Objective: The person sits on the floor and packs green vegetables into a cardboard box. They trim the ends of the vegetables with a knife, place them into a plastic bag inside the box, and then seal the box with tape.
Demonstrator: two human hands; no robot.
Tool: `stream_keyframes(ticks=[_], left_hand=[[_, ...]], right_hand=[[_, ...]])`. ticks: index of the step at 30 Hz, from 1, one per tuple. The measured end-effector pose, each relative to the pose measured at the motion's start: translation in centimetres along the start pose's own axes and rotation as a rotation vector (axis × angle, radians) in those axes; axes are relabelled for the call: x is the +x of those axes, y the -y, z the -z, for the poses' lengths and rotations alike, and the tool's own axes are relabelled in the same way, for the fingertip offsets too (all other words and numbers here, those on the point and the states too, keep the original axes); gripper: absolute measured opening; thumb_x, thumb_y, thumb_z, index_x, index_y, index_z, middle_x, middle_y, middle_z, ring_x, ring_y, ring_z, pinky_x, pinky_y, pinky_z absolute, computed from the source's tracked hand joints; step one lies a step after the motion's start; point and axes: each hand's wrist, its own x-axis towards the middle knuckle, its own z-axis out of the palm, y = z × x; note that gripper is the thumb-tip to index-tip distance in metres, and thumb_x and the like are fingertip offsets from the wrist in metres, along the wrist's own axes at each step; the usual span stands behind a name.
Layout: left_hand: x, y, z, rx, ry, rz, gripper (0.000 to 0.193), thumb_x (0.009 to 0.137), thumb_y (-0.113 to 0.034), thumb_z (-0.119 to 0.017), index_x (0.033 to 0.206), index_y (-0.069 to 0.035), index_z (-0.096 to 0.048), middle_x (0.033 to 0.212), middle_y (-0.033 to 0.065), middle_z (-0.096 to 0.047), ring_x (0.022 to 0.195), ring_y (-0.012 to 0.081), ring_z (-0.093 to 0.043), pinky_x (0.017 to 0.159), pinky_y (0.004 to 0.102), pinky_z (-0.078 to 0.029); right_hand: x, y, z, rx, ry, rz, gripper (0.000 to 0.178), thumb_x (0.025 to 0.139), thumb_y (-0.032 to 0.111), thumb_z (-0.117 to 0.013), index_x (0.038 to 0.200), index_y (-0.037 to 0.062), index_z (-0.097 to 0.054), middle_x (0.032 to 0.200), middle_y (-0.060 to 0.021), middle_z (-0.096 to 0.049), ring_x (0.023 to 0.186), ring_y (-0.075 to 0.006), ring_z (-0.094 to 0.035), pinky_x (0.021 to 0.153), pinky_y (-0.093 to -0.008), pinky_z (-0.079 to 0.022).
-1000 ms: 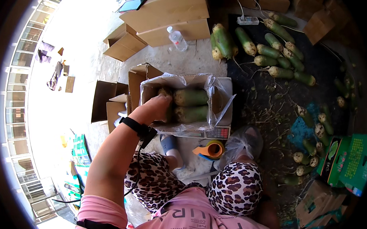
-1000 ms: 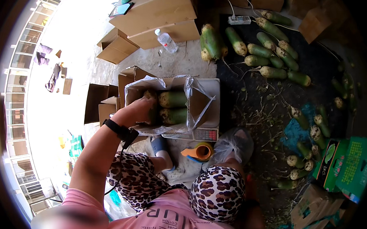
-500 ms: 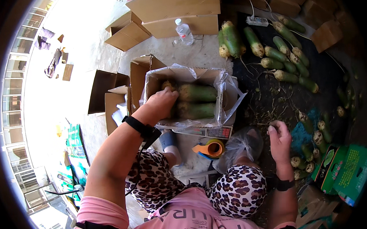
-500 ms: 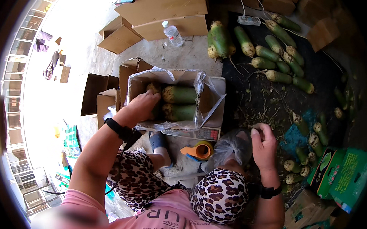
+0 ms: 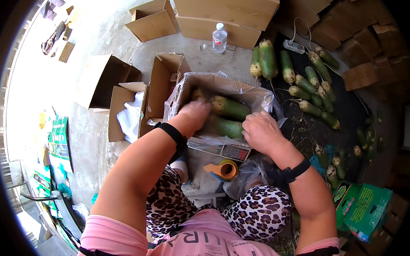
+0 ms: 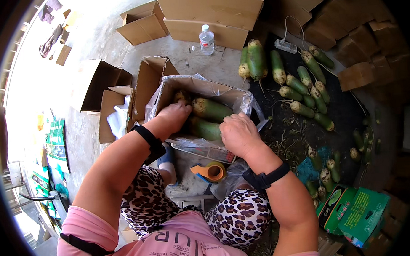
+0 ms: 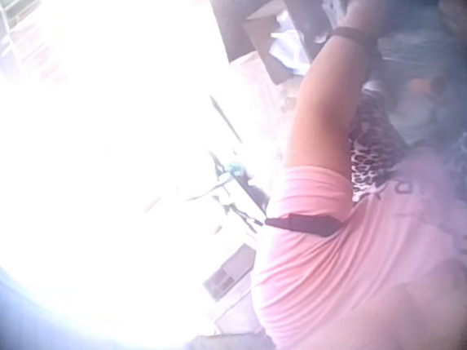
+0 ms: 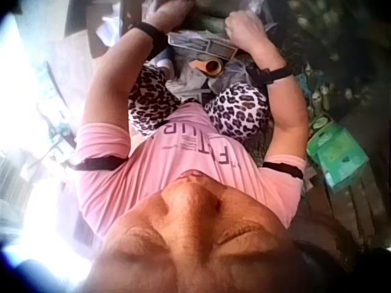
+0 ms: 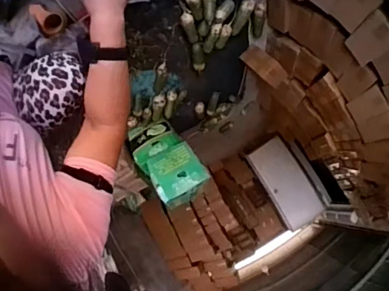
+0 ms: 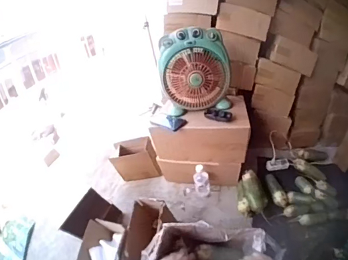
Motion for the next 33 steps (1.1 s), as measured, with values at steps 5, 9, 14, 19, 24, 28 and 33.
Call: stream_keyframes(ticks=[5,9,14,19,24,28,33], left_hand=[[-1.1,-0.8,1.8,-0.025,-0.005,-0.021,0.025,0.085,-0.009,-0.059,0.109,-0.004,-0.062,0.111,0.017,-0.061,0.103,0.0321,-0.065,0.088,0.0391,-0.053],[-0.5,0.1,1.9,0.025,0.071,-0.013,0.022,0.086,-0.011,-0.058,0.106,-0.005,-0.064,0.108,0.0152,-0.066,0.102,0.0299,-0.065,0.087,0.0376,-0.053],[-0.1,-0.6,1.3,0.052,0.047,0.024,0.023,0.085,-0.012,-0.061,0.105,-0.004,-0.066,0.109,0.0137,-0.068,0.102,0.0287,-0.066,0.087,0.0362,-0.053],[-0.5,-1.1,2.2,0.065,0.155,0.06,0.025,0.082,-0.012,-0.065,0.106,-0.005,-0.068,0.114,0.0136,-0.067,0.104,0.027,-0.066,0.087,0.0352,-0.053],[-1.9,-1.7,3.4,0.208,0.218,-0.02,0.024,0.082,-0.012,-0.066,0.104,-0.005,-0.07,0.114,0.0123,-0.068,0.108,0.0259,-0.065,0.088,0.0341,-0.052],[-2.8,-0.8,2.8,0.181,0.039,-0.006,0.027,0.078,-0.015,-0.07,0.103,-0.004,-0.071,0.114,0.0124,-0.066,0.11,0.0266,-0.063,0.092,0.0334,-0.05],[-4.6,-0.3,10.1,-0.143,-0.07,0.042,0.024,0.086,-0.02,-0.063,0.105,-0.006,-0.069,0.11,0.0162,-0.067,0.108,0.0296,-0.063,0.091,0.0407,-0.051]], right_hand=[[0.2,1.3,-0.1,-0.1,0.013,-0.055,0.01,0.079,0.013,-0.063,0.077,0.0084,-0.072,0.087,-0.0077,-0.069,0.088,-0.0255,-0.064,0.083,-0.0362,-0.045],[4.2,2.9,-0.5,-0.261,0.475,-0.232,0.016,0.078,0.021,-0.072,0.089,0.0091,-0.075,0.097,-0.0107,-0.072,0.094,-0.0278,-0.068,0.081,-0.0371,-0.051],[6.7,1.6,-3.5,-0.293,0.706,-0.318,0.025,0.078,0.017,-0.072,0.103,0.0124,-0.076,0.111,-0.0101,-0.072,0.106,-0.0263,-0.068,0.081,-0.0365,-0.056],[6.3,2.2,-5.3,-0.328,0.739,-0.288,0.025,0.085,0.013,-0.064,0.108,0.0133,-0.075,0.116,-0.0076,-0.07,0.107,-0.0253,-0.068,0.082,-0.0383,-0.056],[5.3,2.7,-7.4,-0.347,0.652,-0.325,0.026,0.092,0.015,-0.053,0.104,0.014,-0.076,0.111,-0.0076,-0.072,0.105,-0.0238,-0.068,0.085,-0.0387,-0.054],[5.1,2.1,-6.0,-0.29,0.561,-0.297,0.02,0.087,0.019,-0.06,0.097,0.0123,-0.076,0.105,-0.0101,-0.073,0.102,-0.0268,-0.068,0.083,-0.0408,-0.053],[2.7,2.5,2.6,0.023,0.154,-0.347,0.024,0.083,0.027,-0.067,0.09,0.0046,-0.069,0.094,-0.0173,-0.069,0.093,-0.0387,-0.066,0.081,-0.0472,-0.053]])
